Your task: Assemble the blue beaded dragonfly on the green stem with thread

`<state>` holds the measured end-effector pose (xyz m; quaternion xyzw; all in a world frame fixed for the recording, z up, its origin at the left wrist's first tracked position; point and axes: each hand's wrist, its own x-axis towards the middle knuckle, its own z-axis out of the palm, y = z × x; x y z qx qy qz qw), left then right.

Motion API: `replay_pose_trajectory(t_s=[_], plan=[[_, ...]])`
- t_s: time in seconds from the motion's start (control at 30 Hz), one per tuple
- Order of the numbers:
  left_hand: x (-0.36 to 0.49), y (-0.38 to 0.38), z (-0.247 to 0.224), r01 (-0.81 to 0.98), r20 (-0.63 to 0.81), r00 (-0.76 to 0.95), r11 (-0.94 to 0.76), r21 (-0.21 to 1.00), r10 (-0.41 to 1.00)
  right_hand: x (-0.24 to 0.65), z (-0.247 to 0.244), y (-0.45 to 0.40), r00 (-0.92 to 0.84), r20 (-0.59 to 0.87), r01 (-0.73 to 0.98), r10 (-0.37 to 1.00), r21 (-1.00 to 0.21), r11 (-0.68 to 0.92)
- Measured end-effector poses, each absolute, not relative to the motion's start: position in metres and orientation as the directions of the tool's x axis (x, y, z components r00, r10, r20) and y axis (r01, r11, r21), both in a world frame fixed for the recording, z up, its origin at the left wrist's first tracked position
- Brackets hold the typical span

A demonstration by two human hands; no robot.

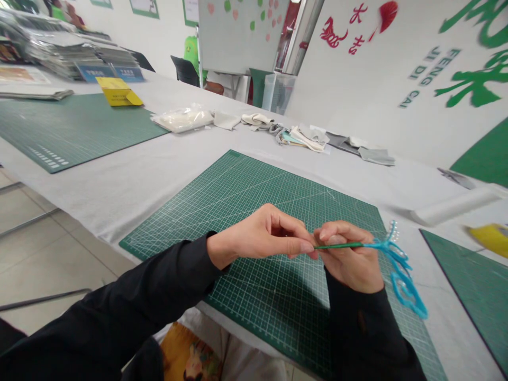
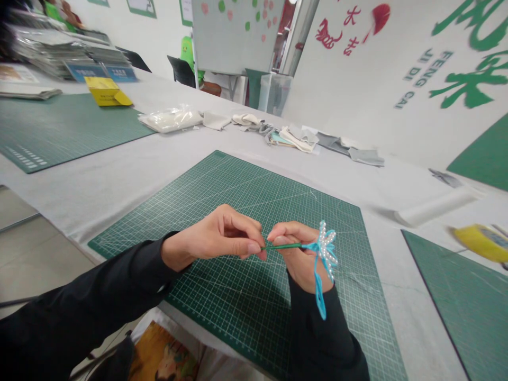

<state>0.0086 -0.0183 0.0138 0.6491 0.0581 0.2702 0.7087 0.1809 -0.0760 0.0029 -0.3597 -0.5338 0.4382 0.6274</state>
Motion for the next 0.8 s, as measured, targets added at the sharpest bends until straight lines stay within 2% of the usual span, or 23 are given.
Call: replay_pose_trajectory(t_s=[0.23,0.4,0.63,0.8], plan=[[0.007,-0.021,0.021,-0.319,0.378,0.784,-0.202,0.926,0.492,0.18,0.004,-0.076,0.068,0.364,-0.195,0.929,-0.908,0.37],[0.006,-0.021,0.022,-0.294,0.407,0.787,-0.299,0.908,0.464,0.179,0.008,-0.077,0.016,0.339,-0.195,0.941,-0.922,0.336],[0.005,-0.021,0.025,-0.268,0.382,0.813,-0.299,0.916,0.44,0.185,0.006,-0.078,-0.047,0.306,-0.152,0.951,-0.943,0.296],[0.005,-0.021,0.024,-0.257,0.373,0.813,-0.3,0.919,0.446,0.183,0.008,-0.077,-0.026,0.308,-0.152,0.951,-0.942,0.301]])
